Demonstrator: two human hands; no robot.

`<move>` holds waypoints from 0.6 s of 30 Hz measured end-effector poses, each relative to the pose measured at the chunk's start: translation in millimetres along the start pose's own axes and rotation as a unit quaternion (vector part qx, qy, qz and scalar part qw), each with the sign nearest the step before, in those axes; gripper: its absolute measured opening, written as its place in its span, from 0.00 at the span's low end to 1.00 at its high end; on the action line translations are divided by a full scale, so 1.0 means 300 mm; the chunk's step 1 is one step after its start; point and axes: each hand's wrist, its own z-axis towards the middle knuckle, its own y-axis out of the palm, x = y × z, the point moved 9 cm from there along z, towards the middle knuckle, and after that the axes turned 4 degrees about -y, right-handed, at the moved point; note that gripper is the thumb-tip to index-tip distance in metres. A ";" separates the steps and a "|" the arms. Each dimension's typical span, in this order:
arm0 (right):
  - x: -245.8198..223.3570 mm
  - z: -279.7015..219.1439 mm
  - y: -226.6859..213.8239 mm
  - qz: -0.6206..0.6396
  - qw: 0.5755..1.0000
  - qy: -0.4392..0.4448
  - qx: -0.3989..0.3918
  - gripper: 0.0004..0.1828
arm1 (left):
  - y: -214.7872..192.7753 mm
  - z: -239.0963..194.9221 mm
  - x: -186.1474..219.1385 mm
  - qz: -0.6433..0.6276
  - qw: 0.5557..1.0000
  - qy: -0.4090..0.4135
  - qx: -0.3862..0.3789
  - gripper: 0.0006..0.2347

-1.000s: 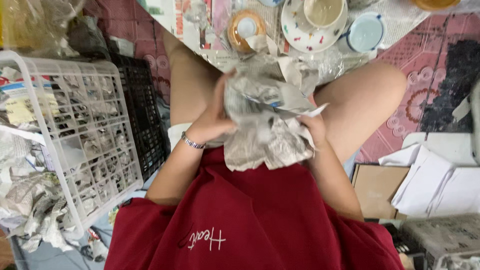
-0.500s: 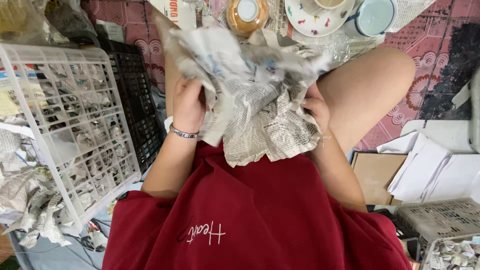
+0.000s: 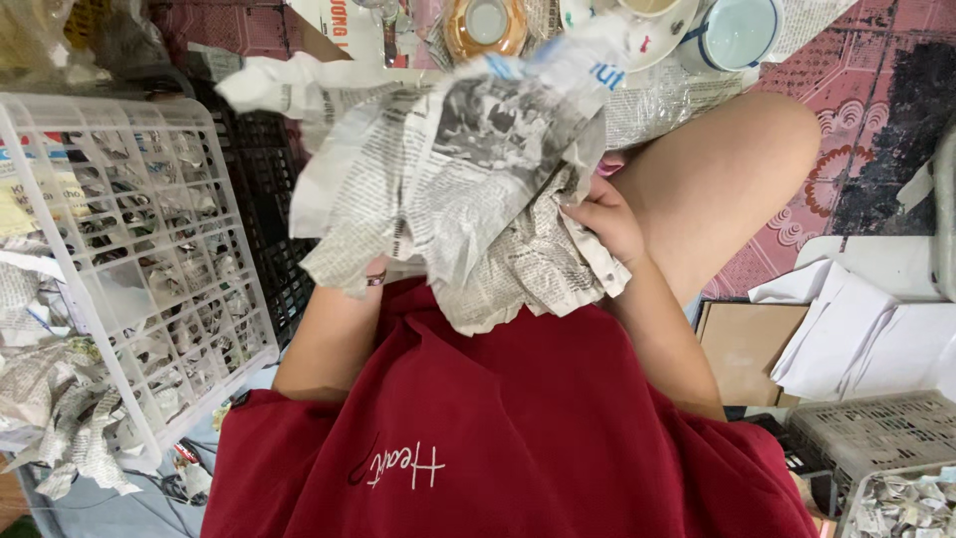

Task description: The person sits on the floor and wraps various ceramic items, including cups, saucers, and a bowl, using newspaper. They fold the paper around each item individually and place the wrapped items into a white plastic basket.

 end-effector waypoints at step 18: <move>-0.082 0.038 0.039 -0.104 0.989 -0.105 0.023 0.25 | -0.094 -0.008 0.120 0.040 0.994 0.097 0.033 0.11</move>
